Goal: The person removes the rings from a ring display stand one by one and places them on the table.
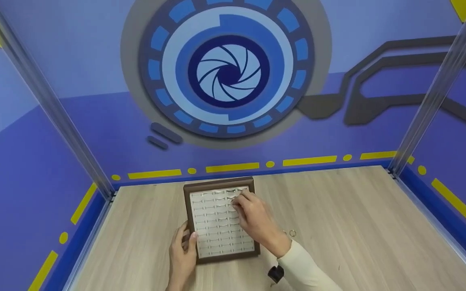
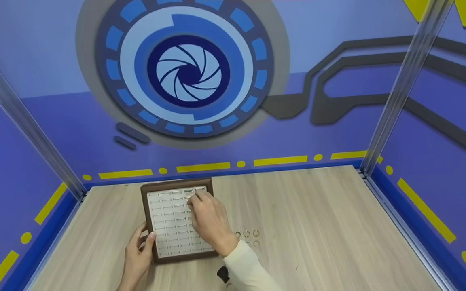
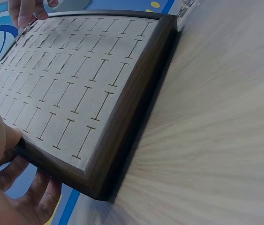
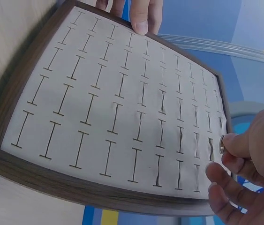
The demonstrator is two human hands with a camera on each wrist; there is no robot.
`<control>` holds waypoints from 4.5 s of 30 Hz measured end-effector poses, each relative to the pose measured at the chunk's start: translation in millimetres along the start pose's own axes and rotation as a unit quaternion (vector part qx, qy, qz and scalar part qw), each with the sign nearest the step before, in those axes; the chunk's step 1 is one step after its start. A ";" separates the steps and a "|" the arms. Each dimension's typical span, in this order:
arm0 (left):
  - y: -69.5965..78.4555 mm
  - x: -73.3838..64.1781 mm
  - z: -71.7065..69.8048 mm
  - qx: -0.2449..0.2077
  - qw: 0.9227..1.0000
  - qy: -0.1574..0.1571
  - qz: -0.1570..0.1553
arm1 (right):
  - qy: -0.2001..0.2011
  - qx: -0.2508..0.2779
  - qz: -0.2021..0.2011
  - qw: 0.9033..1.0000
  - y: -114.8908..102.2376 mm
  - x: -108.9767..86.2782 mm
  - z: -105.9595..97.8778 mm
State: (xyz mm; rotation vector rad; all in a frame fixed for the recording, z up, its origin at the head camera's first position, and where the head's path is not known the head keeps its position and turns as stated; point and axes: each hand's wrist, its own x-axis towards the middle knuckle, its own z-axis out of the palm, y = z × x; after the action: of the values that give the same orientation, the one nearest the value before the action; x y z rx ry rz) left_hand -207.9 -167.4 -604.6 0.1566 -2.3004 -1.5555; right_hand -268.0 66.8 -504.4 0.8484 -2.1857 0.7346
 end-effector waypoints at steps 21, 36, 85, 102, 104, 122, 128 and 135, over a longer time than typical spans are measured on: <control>3.5 2.7 1.1 0.004 1.000 -0.009 -0.012 | 0.000 0.041 -0.023 0.999 9.3 -24.8 -25.3; 2.9 1.6 -0.6 0.002 1.000 -0.011 -0.022 | -0.014 0.005 0.004 1.000 27.3 -57.6 -43.6; 0.1 0.9 -1.4 -0.001 1.000 -0.013 -0.019 | -0.082 -0.081 0.103 0.988 63.4 -152.7 -54.0; -2.1 0.1 -0.2 -0.002 1.000 -0.007 0.008 | -0.155 -0.055 0.162 0.973 72.9 -164.8 -50.4; -1.8 -0.2 0.2 -0.002 1.000 -0.007 0.007 | -0.161 -0.057 0.168 0.971 73.8 -164.9 -50.1; 0.1 0.6 -0.7 0.000 1.000 -0.008 -0.019 | -0.196 -0.051 0.171 0.964 72.3 -162.0 -47.1; -0.1 1.1 0.4 0.004 1.000 -0.011 -0.023 | -0.200 -0.039 0.173 0.964 72.8 -161.8 -48.1; 0.3 1.8 0.6 0.006 0.999 -0.014 -0.036 | -0.198 -0.036 0.178 0.963 73.4 -159.7 -50.0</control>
State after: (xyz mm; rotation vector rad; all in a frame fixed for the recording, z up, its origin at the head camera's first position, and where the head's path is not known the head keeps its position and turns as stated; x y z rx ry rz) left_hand -209.7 -167.3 -604.2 0.2246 -2.3495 -1.5889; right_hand -213.0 204.4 -611.3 0.6066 -2.7544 0.6907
